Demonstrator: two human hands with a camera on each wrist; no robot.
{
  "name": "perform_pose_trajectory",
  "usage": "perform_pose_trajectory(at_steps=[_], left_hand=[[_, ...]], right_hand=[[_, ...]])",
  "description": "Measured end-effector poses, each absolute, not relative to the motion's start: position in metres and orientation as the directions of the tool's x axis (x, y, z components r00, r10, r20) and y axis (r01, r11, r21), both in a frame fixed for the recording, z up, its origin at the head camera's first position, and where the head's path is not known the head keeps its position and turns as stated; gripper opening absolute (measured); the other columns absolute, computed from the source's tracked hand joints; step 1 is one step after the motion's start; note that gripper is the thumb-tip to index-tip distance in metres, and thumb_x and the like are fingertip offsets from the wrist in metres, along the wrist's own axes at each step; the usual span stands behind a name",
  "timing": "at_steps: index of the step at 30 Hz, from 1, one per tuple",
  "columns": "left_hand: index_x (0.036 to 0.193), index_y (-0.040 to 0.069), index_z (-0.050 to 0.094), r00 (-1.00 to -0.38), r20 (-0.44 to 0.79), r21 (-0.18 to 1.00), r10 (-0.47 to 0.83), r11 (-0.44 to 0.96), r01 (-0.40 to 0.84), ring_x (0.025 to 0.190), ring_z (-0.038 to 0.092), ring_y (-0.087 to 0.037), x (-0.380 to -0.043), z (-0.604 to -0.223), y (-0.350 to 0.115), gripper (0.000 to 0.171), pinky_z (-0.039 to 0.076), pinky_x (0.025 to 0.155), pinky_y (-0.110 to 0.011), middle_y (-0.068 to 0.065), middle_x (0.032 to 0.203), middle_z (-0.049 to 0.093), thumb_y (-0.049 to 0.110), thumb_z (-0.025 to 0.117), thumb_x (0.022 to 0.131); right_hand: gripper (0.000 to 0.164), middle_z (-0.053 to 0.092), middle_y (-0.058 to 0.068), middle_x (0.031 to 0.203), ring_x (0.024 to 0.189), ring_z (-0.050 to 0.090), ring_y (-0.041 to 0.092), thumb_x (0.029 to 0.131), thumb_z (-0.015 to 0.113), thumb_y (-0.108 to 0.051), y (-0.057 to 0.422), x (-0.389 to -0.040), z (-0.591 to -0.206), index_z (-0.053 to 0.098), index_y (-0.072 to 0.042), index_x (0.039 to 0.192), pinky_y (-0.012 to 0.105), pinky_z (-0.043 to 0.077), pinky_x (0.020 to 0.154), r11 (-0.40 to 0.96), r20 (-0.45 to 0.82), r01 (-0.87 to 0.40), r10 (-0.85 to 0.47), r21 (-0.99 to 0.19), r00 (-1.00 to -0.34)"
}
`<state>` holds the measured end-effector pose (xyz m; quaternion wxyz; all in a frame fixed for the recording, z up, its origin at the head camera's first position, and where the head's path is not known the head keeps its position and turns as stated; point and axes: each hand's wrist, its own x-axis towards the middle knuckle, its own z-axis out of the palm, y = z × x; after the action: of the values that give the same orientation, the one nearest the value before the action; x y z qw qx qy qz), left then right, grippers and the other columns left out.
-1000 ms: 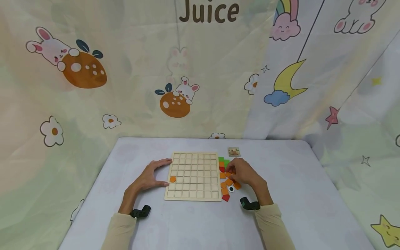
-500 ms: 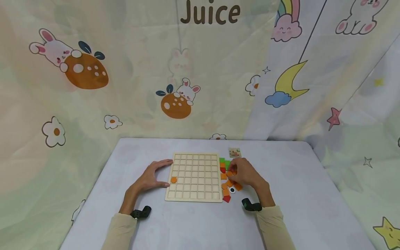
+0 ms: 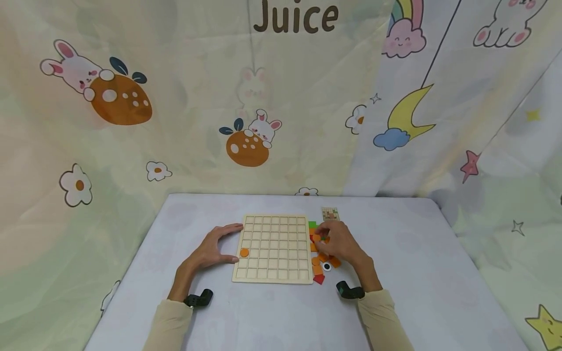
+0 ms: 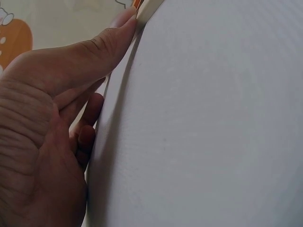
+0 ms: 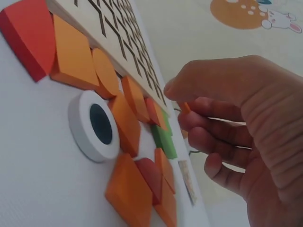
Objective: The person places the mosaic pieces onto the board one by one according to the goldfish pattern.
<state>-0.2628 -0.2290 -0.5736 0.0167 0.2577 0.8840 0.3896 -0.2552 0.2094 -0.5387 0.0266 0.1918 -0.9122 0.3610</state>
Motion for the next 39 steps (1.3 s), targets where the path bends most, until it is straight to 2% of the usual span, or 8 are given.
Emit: perform_pose_trajectory(at_steps=[7,10,13,16,17,20,31,39], left_hand=[[0.156,0.012,0.06,-0.866,0.168,0.698,0.471,0.564,0.442,0.15,0.051,-0.042,-0.263,-0.574,-0.229,0.095,0.04,0.12,-0.069,-0.011,0.166,0.056,0.036,0.1,0.073],[0.157,0.011,0.06,-0.867,0.162,0.702,0.471,0.562,0.437,0.151,0.05,-0.043,-0.262,-0.573,-0.229,0.095,0.039,0.121,-0.07,-0.012,0.166,0.056,0.036,0.1,0.074],[0.157,0.011,0.06,-0.868,0.155,0.712,0.471,0.556,0.429,0.152,0.049,-0.044,-0.262,-0.572,-0.229,0.096,0.038,0.121,-0.071,-0.012,0.167,0.055,0.034,0.101,0.074],[0.157,0.01,0.059,-0.868,0.155,0.713,0.472,0.555,0.429,0.152,0.049,-0.045,-0.262,-0.572,-0.229,0.096,0.038,0.121,-0.071,-0.014,0.166,0.055,0.035,0.1,0.074],[0.157,0.011,0.059,-0.867,0.156,0.711,0.473,0.556,0.431,0.152,0.049,-0.045,-0.262,-0.572,-0.229,0.096,0.038,0.121,-0.071,-0.014,0.166,0.055,0.035,0.1,0.074],[0.157,0.011,0.06,-0.867,0.159,0.705,0.472,0.561,0.434,0.152,0.05,-0.044,-0.262,-0.573,-0.229,0.096,0.038,0.121,-0.072,-0.013,0.166,0.055,0.036,0.1,0.074],[0.157,0.012,0.06,-0.871,0.155,0.706,0.466,0.564,0.428,0.151,0.05,-0.042,-0.26,-0.572,-0.229,0.096,0.039,0.121,-0.07,-0.011,0.167,0.056,0.037,0.099,0.073],[0.158,0.015,0.06,-0.879,0.143,0.704,0.454,0.578,0.413,0.152,0.05,-0.041,-0.26,-0.574,-0.228,0.096,0.039,0.122,-0.07,-0.009,0.167,0.055,0.037,0.099,0.073]], right_hand=[[0.019,0.076,0.001,0.094,0.082,0.064,0.014,0.084,0.091,-0.011,0.2,-0.257,-0.546,0.082,-0.008,0.1,0.025,0.056,0.073,0.608,0.253,-0.408,-0.328,-0.681,-0.91],[0.018,0.075,-0.001,0.09,0.081,0.062,0.012,0.084,0.092,-0.012,0.196,-0.258,-0.546,0.083,-0.01,0.099,0.031,0.056,0.084,0.602,0.249,-0.395,-0.314,-0.694,-0.916],[0.017,0.074,0.0,0.088,0.08,0.062,0.014,0.085,0.092,-0.01,0.191,-0.26,-0.546,0.083,-0.009,0.1,0.035,0.057,0.084,0.581,0.241,-0.391,-0.32,-0.714,-0.916],[0.018,0.073,0.003,0.089,0.081,0.063,0.019,0.086,0.09,-0.008,0.185,-0.261,-0.546,0.082,-0.007,0.102,0.03,0.057,0.08,0.555,0.236,-0.397,-0.339,-0.732,-0.911],[0.018,0.073,0.004,0.09,0.081,0.064,0.02,0.086,0.09,-0.007,0.184,-0.261,-0.546,0.082,-0.006,0.102,0.027,0.057,0.073,0.544,0.234,-0.398,-0.348,-0.738,-0.908],[0.018,0.074,0.004,0.092,0.083,0.064,0.02,0.087,0.09,-0.008,0.178,-0.262,-0.547,0.082,-0.006,0.103,0.023,0.057,0.073,0.523,0.231,-0.401,-0.36,-0.752,-0.904],[0.016,0.074,0.002,0.09,0.079,0.061,0.013,0.086,0.092,-0.009,0.161,-0.265,-0.552,0.083,-0.008,0.099,0.024,0.05,0.069,0.505,0.238,-0.408,-0.369,-0.76,-0.899],[0.018,0.075,-0.001,0.09,0.08,0.063,0.01,0.084,0.092,-0.009,0.154,-0.267,-0.555,0.084,-0.01,0.1,0.024,0.054,0.072,0.5,0.207,-0.387,-0.377,-0.775,-0.903]])
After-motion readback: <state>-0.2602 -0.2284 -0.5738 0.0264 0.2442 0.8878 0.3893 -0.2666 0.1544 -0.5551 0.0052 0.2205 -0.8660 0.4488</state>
